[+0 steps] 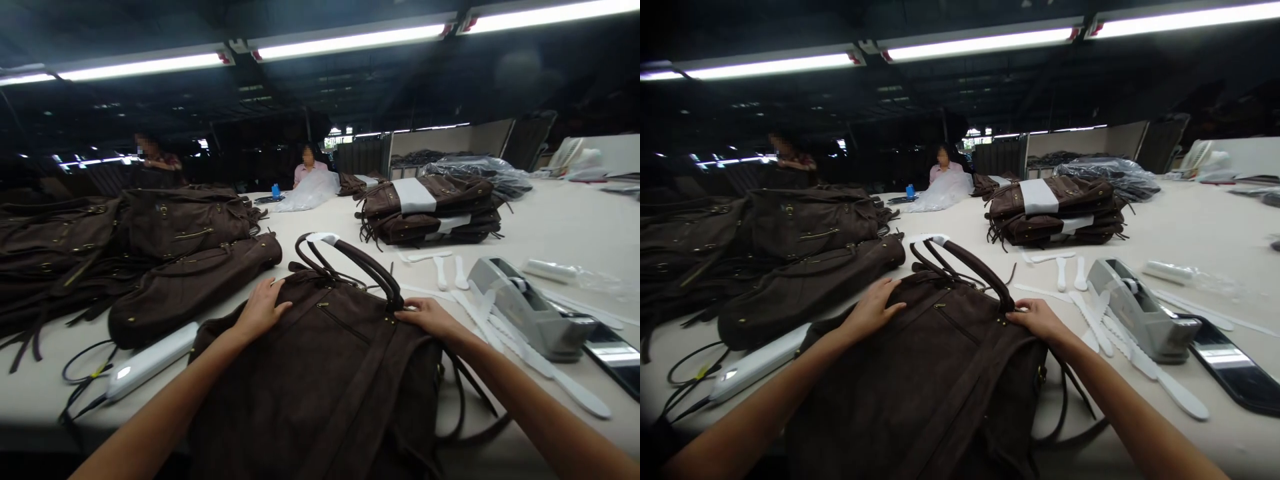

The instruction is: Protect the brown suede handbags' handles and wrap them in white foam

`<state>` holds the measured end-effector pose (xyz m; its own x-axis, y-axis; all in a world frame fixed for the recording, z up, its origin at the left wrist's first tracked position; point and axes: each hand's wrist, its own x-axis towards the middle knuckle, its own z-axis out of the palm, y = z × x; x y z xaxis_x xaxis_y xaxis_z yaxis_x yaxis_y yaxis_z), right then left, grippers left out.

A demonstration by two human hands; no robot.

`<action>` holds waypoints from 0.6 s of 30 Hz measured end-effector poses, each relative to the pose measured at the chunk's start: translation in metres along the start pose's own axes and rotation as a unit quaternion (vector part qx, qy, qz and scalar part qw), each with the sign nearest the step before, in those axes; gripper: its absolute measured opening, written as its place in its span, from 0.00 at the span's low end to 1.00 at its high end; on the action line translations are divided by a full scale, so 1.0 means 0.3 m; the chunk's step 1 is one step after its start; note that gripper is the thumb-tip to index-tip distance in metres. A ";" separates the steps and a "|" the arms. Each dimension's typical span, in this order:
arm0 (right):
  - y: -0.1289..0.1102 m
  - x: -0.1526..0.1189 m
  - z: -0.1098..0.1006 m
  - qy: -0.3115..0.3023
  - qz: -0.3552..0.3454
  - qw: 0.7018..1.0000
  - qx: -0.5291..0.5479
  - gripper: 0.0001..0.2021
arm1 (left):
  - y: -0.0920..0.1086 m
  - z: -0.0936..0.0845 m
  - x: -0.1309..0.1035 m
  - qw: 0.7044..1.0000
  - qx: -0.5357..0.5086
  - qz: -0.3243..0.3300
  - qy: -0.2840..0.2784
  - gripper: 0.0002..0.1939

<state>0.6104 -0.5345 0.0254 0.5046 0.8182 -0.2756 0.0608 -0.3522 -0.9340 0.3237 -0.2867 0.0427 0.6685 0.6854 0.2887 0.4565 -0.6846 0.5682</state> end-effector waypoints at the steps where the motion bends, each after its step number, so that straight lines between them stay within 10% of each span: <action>1: -0.036 -0.004 0.005 0.002 0.000 0.999 0.038 0.17 | 0.007 -0.016 -0.008 1.000 0.006 -0.002 0.003 0.29; 6: -0.288 -0.017 0.045 0.046 -0.054 0.955 0.287 0.18 | 0.161 -0.101 -0.121 0.988 -0.111 0.009 -0.106 0.28; 11: -0.567 -0.029 0.150 0.103 -0.165 0.881 0.431 0.10 | 0.387 -0.162 -0.314 0.863 -0.397 0.055 -0.307 0.44; 13: -0.670 -0.047 0.201 0.123 -0.209 0.860 0.450 0.07 | 0.462 -0.181 -0.364 0.854 -0.431 0.062 -0.285 0.49; 18: -0.876 -0.130 0.299 0.125 -0.309 0.826 0.455 0.08 | 0.547 -0.223 -0.425 0.936 -0.342 0.033 -0.073 0.50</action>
<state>0.4976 -0.4329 0.2612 0.7885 0.5543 0.2664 -0.2412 0.6772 -0.6952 0.2742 -0.4699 0.1506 0.7776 0.5721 0.2610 -0.0381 -0.3714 0.9277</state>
